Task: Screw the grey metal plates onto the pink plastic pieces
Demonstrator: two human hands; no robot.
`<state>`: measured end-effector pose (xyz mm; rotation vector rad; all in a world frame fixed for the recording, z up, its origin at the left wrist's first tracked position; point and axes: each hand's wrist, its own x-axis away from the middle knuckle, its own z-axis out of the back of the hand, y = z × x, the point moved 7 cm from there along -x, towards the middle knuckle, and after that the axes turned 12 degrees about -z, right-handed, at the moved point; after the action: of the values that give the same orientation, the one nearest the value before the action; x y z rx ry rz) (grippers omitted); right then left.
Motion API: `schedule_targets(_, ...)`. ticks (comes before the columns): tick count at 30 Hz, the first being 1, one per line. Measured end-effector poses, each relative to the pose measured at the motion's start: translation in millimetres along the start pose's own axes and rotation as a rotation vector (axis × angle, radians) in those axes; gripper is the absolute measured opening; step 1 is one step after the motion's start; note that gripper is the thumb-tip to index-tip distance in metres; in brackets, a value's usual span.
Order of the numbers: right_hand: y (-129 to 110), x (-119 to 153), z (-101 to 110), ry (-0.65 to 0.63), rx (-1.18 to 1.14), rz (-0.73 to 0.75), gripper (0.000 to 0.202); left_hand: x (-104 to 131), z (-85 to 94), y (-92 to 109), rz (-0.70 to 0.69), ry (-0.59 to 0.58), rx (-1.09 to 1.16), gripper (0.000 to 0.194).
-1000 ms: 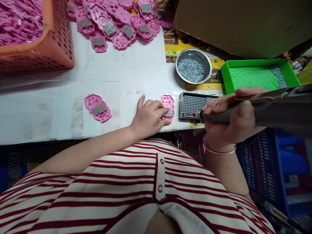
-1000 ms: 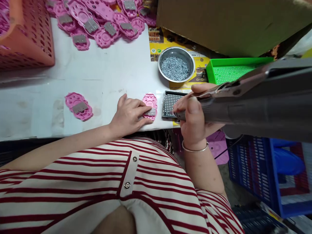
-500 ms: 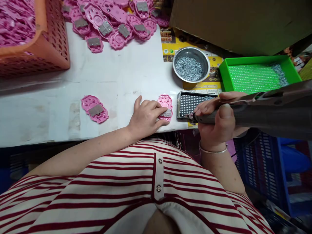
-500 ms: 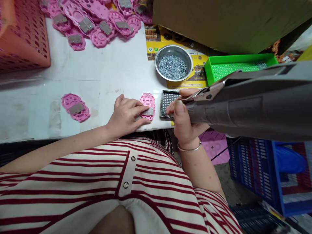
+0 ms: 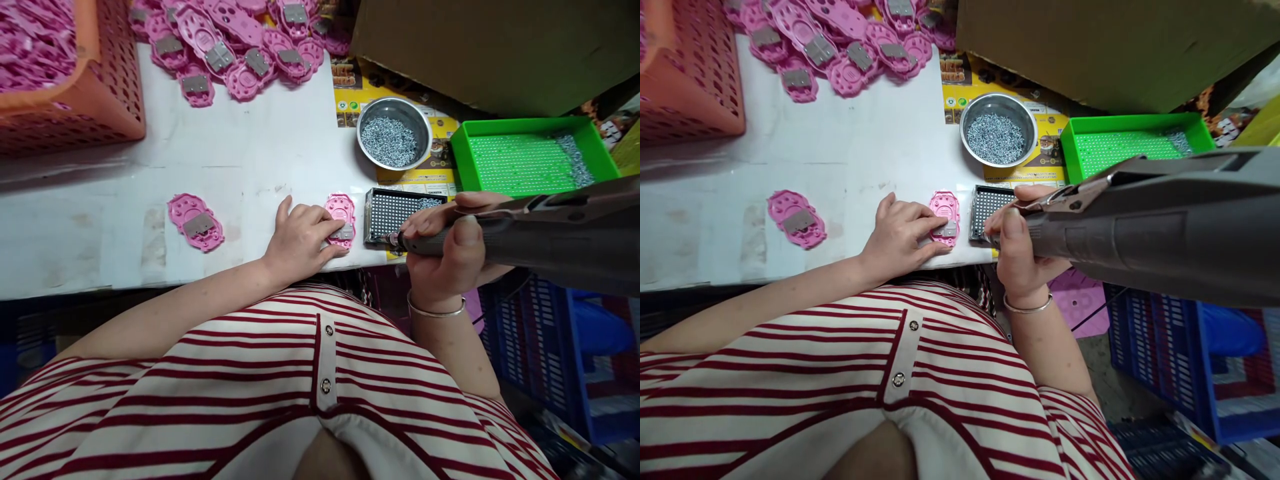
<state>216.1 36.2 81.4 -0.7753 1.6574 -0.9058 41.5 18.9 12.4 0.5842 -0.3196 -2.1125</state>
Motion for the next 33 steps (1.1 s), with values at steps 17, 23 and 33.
schedule_targets(17, -35.1, -5.5, -10.1, -0.084, -0.162, 0.006, 0.016, 1.3, 8.9, 5.5, -0.032, 0.096, 0.054, 0.050)
schedule_targets(23, -48.5, -8.3, -28.8, -0.226, -0.292, -0.110, 0.020, -5.6, 13.0, 20.0, -0.155, 0.136, 0.309, 0.010)
schedule_targets(33, -50.7, 5.5, -38.4, -0.265, -0.205, -0.414, 0.017, -5.2, 14.8, 19.4, -0.120, 0.048, 0.259, 0.015)
